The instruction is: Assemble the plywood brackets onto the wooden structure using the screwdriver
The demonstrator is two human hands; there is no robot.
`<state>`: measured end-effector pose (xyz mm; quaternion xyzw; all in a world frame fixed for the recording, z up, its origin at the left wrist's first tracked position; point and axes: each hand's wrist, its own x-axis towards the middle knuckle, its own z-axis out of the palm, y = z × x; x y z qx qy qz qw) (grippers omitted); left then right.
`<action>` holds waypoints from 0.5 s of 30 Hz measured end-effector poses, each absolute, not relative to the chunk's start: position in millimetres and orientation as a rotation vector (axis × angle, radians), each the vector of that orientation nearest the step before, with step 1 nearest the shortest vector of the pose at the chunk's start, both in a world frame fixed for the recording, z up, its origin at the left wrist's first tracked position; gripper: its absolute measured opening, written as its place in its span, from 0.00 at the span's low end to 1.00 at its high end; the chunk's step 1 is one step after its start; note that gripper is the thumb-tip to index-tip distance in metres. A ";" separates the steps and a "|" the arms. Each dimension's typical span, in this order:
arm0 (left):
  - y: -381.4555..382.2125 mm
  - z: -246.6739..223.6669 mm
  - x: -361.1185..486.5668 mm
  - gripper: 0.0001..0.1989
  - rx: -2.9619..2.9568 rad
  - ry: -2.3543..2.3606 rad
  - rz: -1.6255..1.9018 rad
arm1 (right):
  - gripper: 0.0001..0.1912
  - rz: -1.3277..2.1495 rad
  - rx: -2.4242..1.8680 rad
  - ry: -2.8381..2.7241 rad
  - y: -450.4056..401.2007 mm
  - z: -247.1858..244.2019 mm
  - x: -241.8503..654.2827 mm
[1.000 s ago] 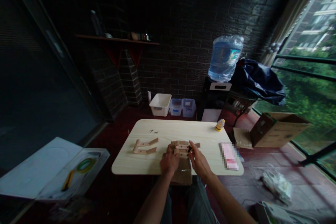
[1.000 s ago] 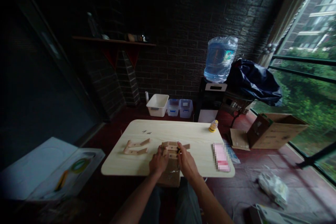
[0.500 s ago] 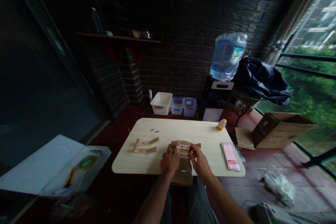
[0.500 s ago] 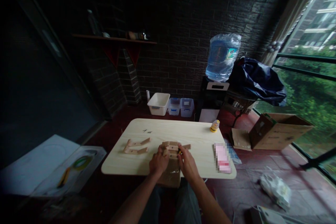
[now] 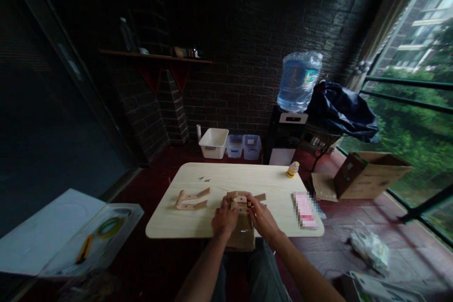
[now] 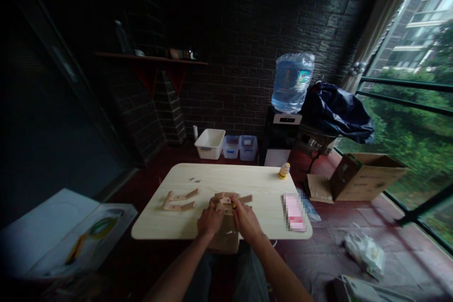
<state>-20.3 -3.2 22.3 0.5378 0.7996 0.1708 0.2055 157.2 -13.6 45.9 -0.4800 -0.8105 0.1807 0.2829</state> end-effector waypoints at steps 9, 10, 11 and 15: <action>4.1 13.6 -21.1 0.32 1.517 2.234 0.466 | 0.30 0.214 -1.199 -2.155 -6.3 26.8 153.7; 4.7 12.3 -20.9 0.32 1.521 2.237 0.465 | 0.29 0.206 -1.214 -2.129 -7.1 23.7 152.8; 5.1 11.3 -20.6 0.32 1.524 2.241 0.465 | 0.28 0.198 -1.233 -2.098 -8.0 20.9 152.1; 5.7 10.1 -20.2 0.32 1.549 2.246 0.480 | 0.25 0.185 -1.273 -2.005 -12.1 17.8 150.4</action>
